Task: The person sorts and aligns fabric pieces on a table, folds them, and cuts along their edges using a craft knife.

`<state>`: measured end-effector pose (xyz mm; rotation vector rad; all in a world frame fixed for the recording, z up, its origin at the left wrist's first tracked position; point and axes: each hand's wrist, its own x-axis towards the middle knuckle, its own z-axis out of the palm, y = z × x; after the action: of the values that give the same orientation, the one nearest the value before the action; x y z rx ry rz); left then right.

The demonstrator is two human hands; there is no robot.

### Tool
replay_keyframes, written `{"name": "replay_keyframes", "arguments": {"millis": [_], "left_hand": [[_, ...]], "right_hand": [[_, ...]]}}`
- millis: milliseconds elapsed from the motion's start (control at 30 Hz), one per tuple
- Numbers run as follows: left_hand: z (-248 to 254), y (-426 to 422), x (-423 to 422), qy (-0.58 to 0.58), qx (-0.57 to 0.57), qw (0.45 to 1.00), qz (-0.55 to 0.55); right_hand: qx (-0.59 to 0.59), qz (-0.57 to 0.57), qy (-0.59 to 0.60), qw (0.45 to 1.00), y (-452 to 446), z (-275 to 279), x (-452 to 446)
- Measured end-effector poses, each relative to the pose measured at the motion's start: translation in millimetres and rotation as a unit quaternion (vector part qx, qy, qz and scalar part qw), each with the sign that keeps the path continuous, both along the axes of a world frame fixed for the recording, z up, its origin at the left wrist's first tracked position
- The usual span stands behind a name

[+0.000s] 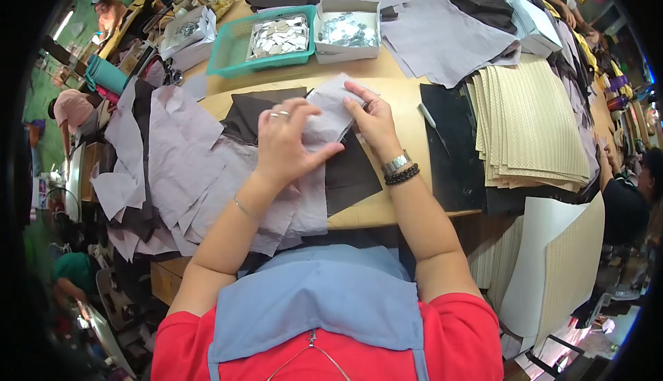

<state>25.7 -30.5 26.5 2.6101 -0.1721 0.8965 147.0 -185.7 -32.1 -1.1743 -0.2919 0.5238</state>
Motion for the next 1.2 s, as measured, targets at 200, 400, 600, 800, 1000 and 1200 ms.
{"name": "replay_keyframes", "arguments": {"millis": [200,400,600,800,1000,1200], "left_hand": [[-21.6,-2.3,-4.4,0.146,-0.074,0.987,0.003],[-32.9,18.4,2.7,0.144,-0.471,0.87,0.005],[-33.4,27.9,4.0,0.035,-0.621,0.782,-0.041],[-24.4,-6.9,-11.2,0.027,-0.083,0.985,-0.15],[-21.5,9.1,-5.4,-0.009,-0.489,0.858,-0.159],[-16.0,62.0,15.8,0.3,-0.761,0.463,-0.341]], "right_hand": [[0.035,-0.028,-0.04,0.998,3.6,7.3,-4.0],[-0.027,-0.068,-0.239,0.968,9.3,2.0,-5.5],[-0.246,-0.268,-0.513,0.778,-0.5,14.8,-8.4],[-0.088,0.017,-0.172,0.981,11.2,18.6,-53.5],[0.102,-0.063,0.022,0.993,14.1,38.9,-56.0],[0.146,0.072,0.052,0.985,2.0,84.3,-79.3]]}}
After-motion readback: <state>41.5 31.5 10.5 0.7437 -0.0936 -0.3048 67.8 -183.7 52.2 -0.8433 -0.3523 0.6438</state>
